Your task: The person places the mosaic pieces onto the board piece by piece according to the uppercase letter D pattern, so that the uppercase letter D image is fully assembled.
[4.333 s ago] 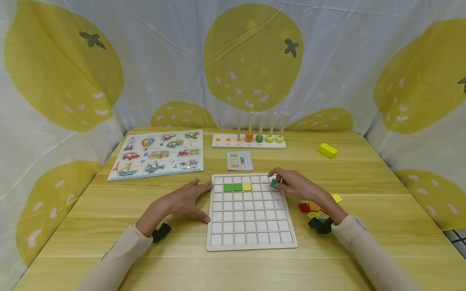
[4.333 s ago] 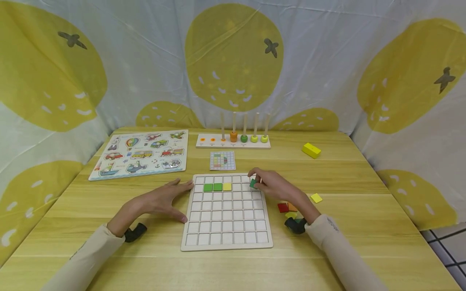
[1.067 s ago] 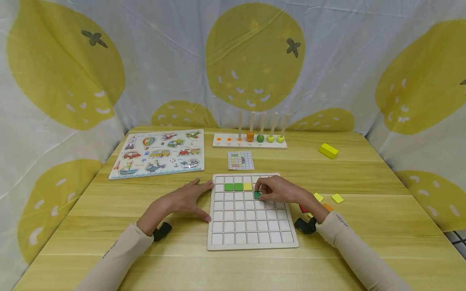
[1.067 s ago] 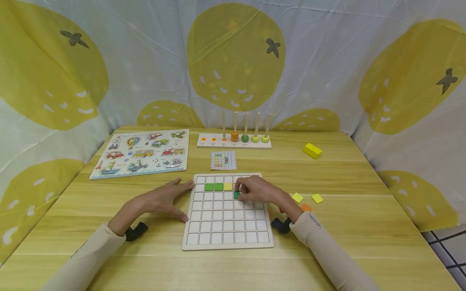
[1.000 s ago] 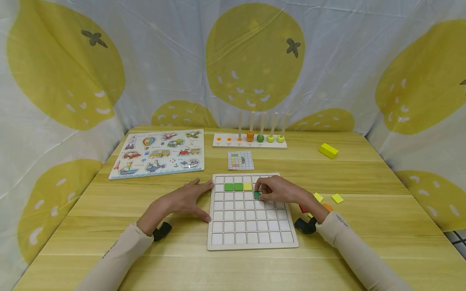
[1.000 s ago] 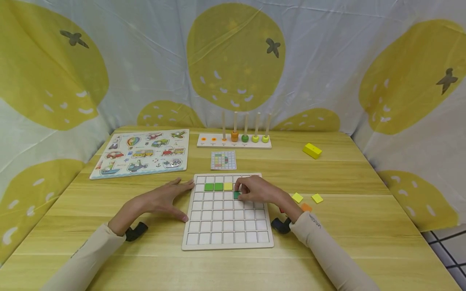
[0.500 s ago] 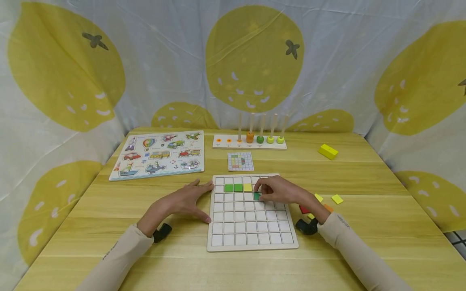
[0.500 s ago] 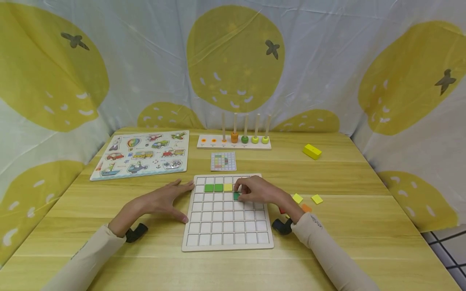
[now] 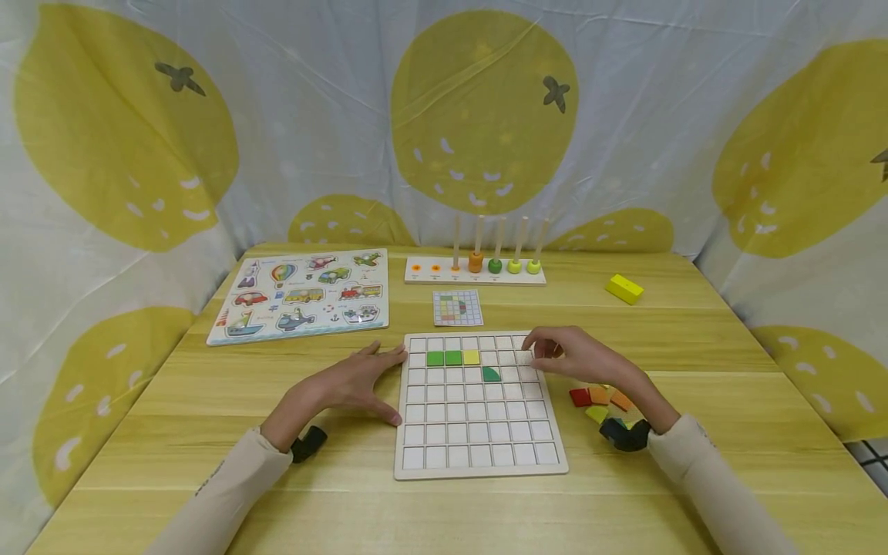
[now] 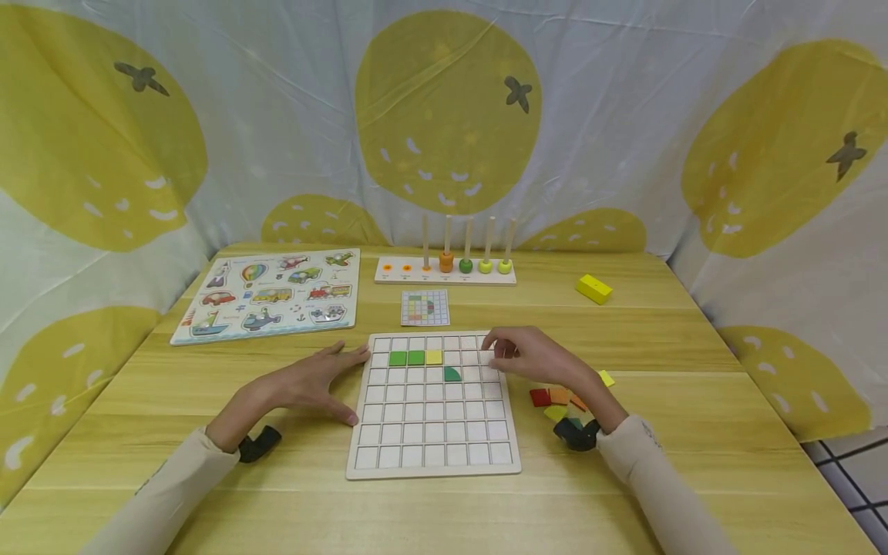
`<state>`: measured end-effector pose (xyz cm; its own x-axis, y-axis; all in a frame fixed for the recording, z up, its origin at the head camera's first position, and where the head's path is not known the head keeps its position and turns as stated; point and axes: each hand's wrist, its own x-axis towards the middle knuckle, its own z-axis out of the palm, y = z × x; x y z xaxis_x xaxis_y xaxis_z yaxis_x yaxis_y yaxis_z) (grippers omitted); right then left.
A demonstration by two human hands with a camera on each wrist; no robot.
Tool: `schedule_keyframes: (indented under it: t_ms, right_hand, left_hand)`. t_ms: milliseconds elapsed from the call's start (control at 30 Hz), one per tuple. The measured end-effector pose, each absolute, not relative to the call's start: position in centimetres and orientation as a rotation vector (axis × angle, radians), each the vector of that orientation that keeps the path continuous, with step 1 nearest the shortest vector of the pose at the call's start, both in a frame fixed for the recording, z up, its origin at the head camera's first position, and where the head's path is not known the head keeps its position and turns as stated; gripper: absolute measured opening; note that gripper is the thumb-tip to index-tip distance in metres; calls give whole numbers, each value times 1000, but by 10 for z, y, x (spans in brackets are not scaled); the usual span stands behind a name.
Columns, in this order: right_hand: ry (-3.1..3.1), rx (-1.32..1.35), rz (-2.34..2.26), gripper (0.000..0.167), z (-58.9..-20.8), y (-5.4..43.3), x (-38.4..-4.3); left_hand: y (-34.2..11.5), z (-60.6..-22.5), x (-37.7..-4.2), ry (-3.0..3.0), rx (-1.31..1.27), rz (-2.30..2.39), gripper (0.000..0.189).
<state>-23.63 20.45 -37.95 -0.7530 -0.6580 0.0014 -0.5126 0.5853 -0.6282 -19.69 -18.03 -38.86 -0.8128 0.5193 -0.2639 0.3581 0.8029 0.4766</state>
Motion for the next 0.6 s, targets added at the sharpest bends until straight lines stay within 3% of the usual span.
schedule_keyframes:
  t_ms: [600]
  right_hand:
    - [2777, -782, -940, 26, -382, 278, -214]
  left_hand:
    - [-180, -390, -198, 2605, 655, 558, 107]
